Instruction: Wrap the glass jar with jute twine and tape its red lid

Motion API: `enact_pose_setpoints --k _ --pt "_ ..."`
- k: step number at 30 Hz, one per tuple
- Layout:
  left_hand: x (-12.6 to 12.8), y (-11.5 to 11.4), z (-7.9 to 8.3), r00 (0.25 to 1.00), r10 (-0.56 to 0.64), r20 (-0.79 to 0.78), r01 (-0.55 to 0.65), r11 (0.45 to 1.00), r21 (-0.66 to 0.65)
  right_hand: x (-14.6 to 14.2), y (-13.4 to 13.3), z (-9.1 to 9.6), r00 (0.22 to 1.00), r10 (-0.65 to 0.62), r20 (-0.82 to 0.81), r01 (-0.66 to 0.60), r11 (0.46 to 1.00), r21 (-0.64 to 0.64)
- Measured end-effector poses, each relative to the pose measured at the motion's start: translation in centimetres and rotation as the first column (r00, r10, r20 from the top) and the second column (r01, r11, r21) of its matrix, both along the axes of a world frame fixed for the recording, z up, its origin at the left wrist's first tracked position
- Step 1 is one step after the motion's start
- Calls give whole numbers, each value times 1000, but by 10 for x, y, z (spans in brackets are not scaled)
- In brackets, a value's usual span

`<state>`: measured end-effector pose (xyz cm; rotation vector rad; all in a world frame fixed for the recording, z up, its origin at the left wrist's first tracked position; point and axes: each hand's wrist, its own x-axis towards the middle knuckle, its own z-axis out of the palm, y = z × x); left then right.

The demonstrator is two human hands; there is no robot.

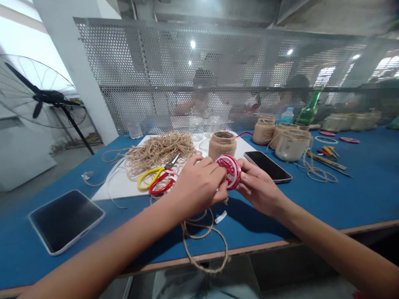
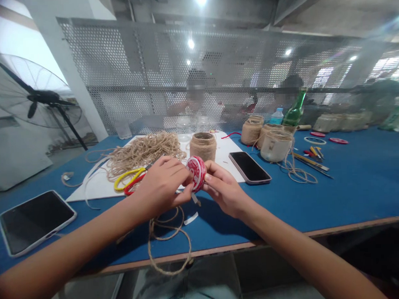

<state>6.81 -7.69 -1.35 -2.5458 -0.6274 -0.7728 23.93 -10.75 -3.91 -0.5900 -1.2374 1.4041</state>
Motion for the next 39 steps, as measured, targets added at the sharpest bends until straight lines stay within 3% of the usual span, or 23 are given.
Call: enact_pose_setpoints --k 12,21,28,39 --pt "3 2 -5 999 -20 46 18 999 48 2 1 0 1000 7 -10 -7 1000 1" --pt "-3 4 -2 999 14 37 -11 998 -67 -1 2 0 1000 -2 19 1 999 53" --pt "-8 2 4 999 -48 8 49 989 -142 0 2 0 999 36 9 -36 998 57" --pt "-9 5 4 987 -163 7 163 985 -57 0 2 3 1000 -8 8 7 999 47"
